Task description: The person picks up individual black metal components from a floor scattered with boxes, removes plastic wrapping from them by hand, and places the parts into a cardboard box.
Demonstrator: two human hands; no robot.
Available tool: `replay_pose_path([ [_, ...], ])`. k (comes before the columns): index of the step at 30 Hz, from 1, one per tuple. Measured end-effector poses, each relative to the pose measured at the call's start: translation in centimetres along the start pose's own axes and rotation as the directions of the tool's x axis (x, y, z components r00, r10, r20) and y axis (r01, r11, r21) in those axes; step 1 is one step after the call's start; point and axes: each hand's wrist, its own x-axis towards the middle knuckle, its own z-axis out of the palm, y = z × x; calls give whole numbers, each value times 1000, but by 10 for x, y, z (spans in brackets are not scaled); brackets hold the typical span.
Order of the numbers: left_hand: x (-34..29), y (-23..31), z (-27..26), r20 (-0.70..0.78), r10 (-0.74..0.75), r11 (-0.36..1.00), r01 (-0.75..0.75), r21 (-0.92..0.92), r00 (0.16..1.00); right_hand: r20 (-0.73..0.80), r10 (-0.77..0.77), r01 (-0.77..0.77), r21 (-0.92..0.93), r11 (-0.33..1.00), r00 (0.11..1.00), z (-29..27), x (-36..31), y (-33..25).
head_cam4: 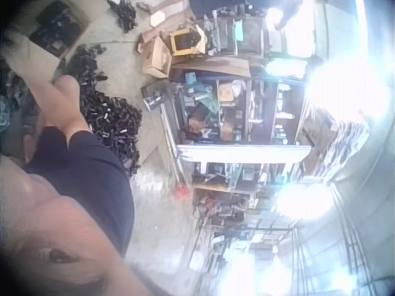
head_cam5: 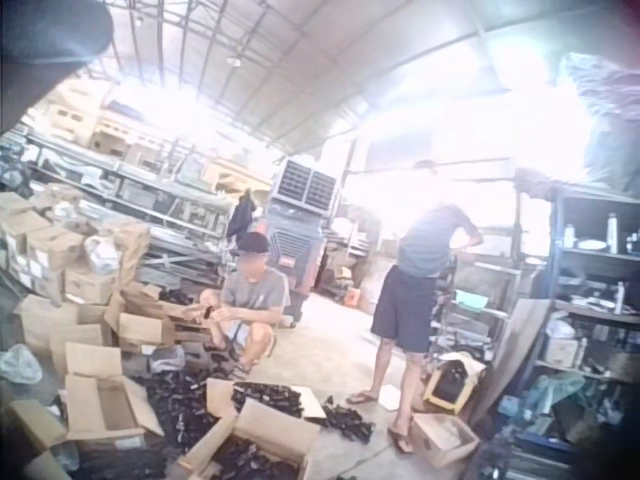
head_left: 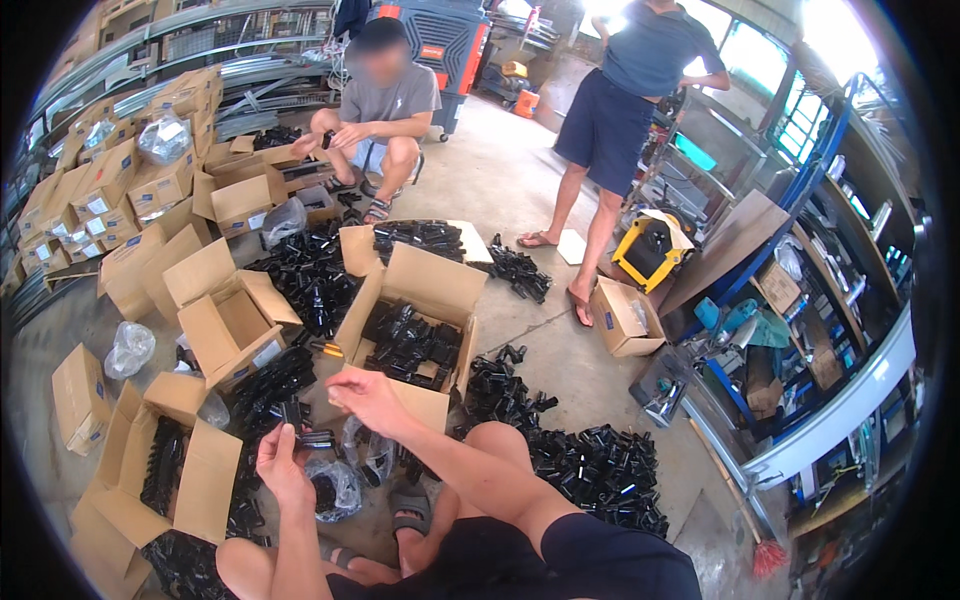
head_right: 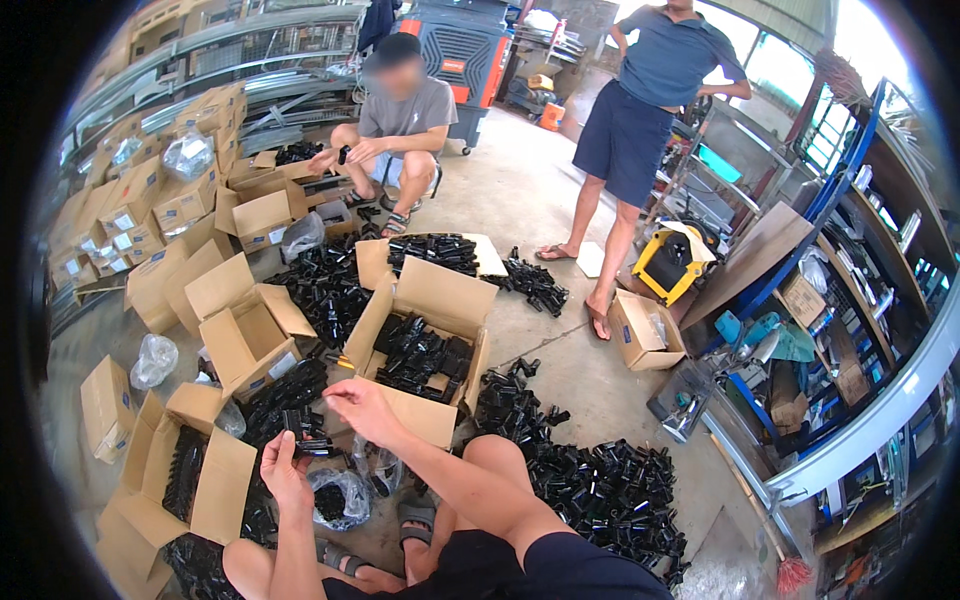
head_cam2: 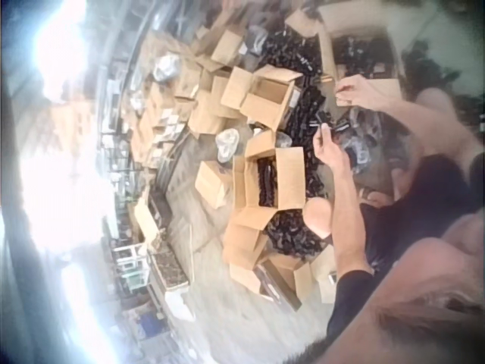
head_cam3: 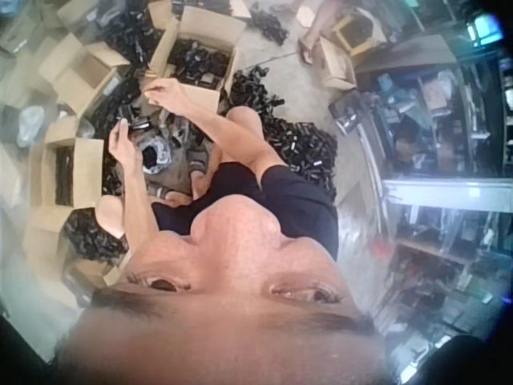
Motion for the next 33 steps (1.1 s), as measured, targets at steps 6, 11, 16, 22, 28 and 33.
replay_pose_path([
  [6, 8, -2, -7, 9, 42, 998, -42, 53, 999, 108, 53, -53, -8, 999, 993, 27, 4, 7],
  [11, 11, -3, -4, 2, 133, 989, -132, 73, 991, 93, -9, 7, 25, 1000, 996, 47, 5, 14],
  [16, 19, -5, -7, 3, 249, 957, -246, 155, 969, 45, 115, -114, -20, 993, 992, 63, 2, 6],
  [22, 18, -5, -5, 17, 317, 921, -312, 232, 948, -55, 223, -219, 64, 974, 973, 72, 3, 40],
  [28, 18, -4, 4, -29, 306, 934, -294, 203, 952, -56, 276, -260, 196, 945, 960, 70, 5, 45],
  [33, 18, 3, 1, -44, 312, 933, -298, 200, 949, -7, 273, -254, 345, 903, 962, 76, 2, 40],
])
